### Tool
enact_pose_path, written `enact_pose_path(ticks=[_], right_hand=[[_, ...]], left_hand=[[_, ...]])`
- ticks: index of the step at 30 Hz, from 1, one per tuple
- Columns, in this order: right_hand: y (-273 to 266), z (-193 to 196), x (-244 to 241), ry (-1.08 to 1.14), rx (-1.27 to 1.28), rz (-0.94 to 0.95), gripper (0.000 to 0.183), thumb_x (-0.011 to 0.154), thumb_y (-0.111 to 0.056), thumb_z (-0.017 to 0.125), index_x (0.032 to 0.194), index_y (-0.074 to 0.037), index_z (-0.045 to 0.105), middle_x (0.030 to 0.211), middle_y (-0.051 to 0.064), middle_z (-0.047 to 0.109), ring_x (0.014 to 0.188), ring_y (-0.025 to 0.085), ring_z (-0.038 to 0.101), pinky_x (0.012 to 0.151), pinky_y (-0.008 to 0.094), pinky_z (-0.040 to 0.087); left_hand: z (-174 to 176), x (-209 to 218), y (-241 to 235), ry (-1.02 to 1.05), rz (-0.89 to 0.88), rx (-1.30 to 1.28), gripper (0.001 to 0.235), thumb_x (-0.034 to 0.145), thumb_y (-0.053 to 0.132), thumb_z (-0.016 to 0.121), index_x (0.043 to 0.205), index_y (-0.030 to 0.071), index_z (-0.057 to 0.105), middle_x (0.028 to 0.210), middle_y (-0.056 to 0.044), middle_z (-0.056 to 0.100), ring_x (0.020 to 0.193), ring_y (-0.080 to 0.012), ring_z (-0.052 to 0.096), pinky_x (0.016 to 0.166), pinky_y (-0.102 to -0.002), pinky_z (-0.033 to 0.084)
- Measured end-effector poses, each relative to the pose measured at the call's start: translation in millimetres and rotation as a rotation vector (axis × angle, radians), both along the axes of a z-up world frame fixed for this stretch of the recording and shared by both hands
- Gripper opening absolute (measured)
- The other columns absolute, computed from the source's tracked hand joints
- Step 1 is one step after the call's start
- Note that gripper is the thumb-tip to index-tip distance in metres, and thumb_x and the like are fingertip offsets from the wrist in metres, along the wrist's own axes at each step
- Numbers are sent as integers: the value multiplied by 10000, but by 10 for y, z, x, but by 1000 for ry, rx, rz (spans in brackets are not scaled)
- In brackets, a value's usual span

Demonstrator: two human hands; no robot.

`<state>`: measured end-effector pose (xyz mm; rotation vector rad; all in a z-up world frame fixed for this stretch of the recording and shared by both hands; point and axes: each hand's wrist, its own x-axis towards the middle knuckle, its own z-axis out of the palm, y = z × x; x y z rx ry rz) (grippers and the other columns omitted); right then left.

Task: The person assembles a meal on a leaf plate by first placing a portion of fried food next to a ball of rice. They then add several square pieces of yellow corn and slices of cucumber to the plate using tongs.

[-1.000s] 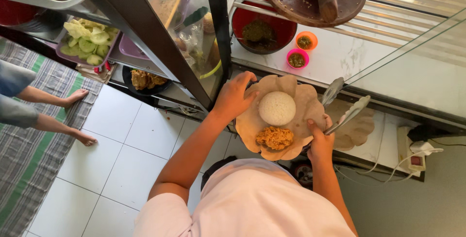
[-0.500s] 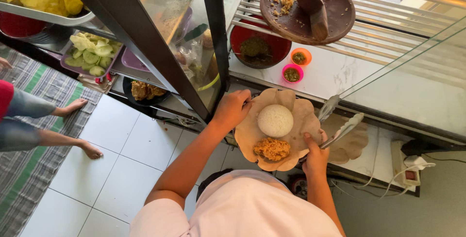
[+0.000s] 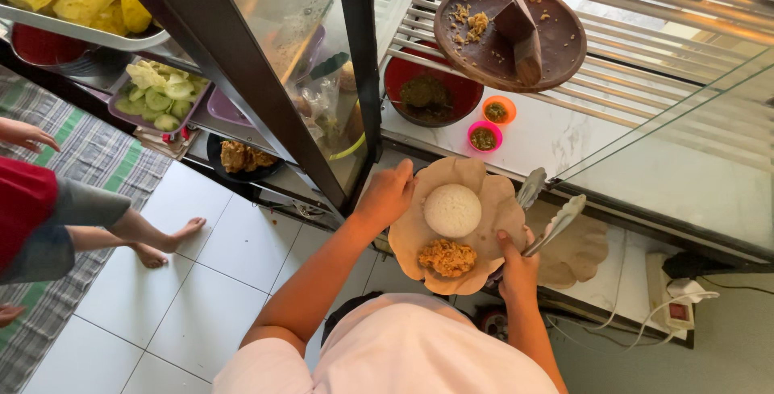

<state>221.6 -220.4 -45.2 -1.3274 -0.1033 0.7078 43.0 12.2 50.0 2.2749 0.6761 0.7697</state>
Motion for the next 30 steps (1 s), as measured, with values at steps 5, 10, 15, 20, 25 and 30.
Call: enact_pose_path(ticks=[5,10,15,20,25,30], right_hand=[[-29,107,16,31,86,15,578,889,-91,727,1402,7,479,1180,129,666,1036,219,662,860,350,542],[-64,283,16,84,106,7,577,871,-92,717,1394,-24,482,1181,124,676,1015,223,688,846,363,571],[-69,305,35,72,99,20,620,868,-100,729,1422,-10,465,1190,133,670,1024,227,674,832,373,550],[-147,135,125,-30,66,62,601,892,-164,746,1418,10,514,1248,87,660,1116,180,641,922,332,521],[-253,106,295,-303,77,122,619,1031,-366,706,1441,67,543,1272,74,646,1112,116,616,953,260,507],[-455,524,420,-471,137,215,895,902,-728,531,1393,22,537,1023,76,642,617,94,544,509,238,422]], left_hand=[[23,-30,-1,-75,54,-251,353,893,202,713,1035,8,455,771,-155,676,665,-337,682,585,-423,523],[-86,-195,39,184,-88,-702,499,874,288,773,1271,51,586,940,-111,735,833,-193,704,729,-342,558],[-544,-345,-65,113,-245,-1163,438,887,177,637,1297,23,604,1107,-95,720,952,-176,694,797,-334,571],[-902,-441,-110,-40,-282,-1221,411,918,133,600,1303,-7,620,1093,-74,706,956,-160,658,816,-326,533],[-1021,-534,-96,-124,-260,-1277,409,922,127,590,1314,12,609,1101,-62,702,966,-149,656,822,-312,536],[-1059,-554,-100,-200,-118,-1344,336,926,107,596,1238,-17,612,1101,-83,714,993,-165,683,844,-322,563]])
